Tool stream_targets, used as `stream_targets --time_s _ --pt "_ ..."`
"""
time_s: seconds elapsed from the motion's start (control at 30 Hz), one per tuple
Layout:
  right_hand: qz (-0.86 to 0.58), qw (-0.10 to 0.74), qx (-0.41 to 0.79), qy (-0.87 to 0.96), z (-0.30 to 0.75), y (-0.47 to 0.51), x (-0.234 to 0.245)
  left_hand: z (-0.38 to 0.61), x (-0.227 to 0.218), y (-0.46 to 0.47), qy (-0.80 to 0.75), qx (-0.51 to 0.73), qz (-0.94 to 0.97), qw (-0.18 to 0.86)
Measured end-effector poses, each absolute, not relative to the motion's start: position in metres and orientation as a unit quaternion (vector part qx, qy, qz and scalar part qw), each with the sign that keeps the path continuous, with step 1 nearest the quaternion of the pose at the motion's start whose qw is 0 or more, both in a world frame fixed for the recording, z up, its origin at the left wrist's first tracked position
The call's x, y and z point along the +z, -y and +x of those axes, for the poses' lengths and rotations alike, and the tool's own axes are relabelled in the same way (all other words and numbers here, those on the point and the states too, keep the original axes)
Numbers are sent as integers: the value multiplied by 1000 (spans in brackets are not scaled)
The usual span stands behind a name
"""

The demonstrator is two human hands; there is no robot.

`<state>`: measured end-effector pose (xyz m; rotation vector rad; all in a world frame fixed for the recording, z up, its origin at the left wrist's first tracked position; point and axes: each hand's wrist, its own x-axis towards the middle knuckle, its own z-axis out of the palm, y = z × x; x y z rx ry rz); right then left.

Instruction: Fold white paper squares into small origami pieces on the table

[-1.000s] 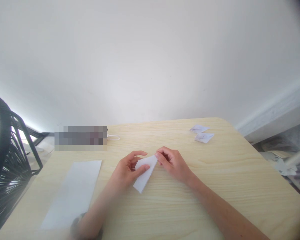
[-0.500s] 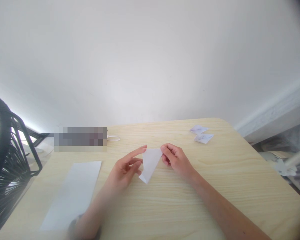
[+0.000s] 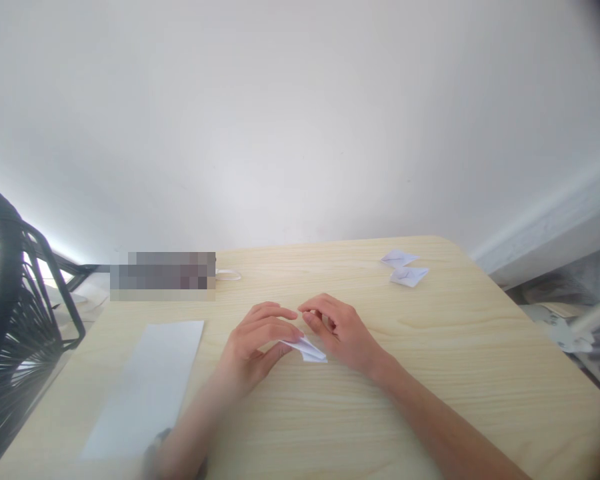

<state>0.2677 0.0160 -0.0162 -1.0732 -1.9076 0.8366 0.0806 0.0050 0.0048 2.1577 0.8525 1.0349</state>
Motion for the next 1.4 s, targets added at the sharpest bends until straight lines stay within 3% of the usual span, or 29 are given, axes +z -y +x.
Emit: stream_targets --time_s 0.3,0.67,1.07,1.27,1.4 --pt "-371 489 307 728 271 -11 -16 83 10 -2 -491 331 745 306" --pt "-347 486 245 764 269 -14 -20 87 10 -2 -491 329 678 437" --pt "-381 454 330 735 269 -14 -19 84 -2 -4 -437 356 765 312" --pt "-389 434 349 733 270 -16 -16 84 -3 -4 -433 351 767 317" --pt "-408 460 316 723 270 -17 -20 85 0 -5 -509 334 710 354"
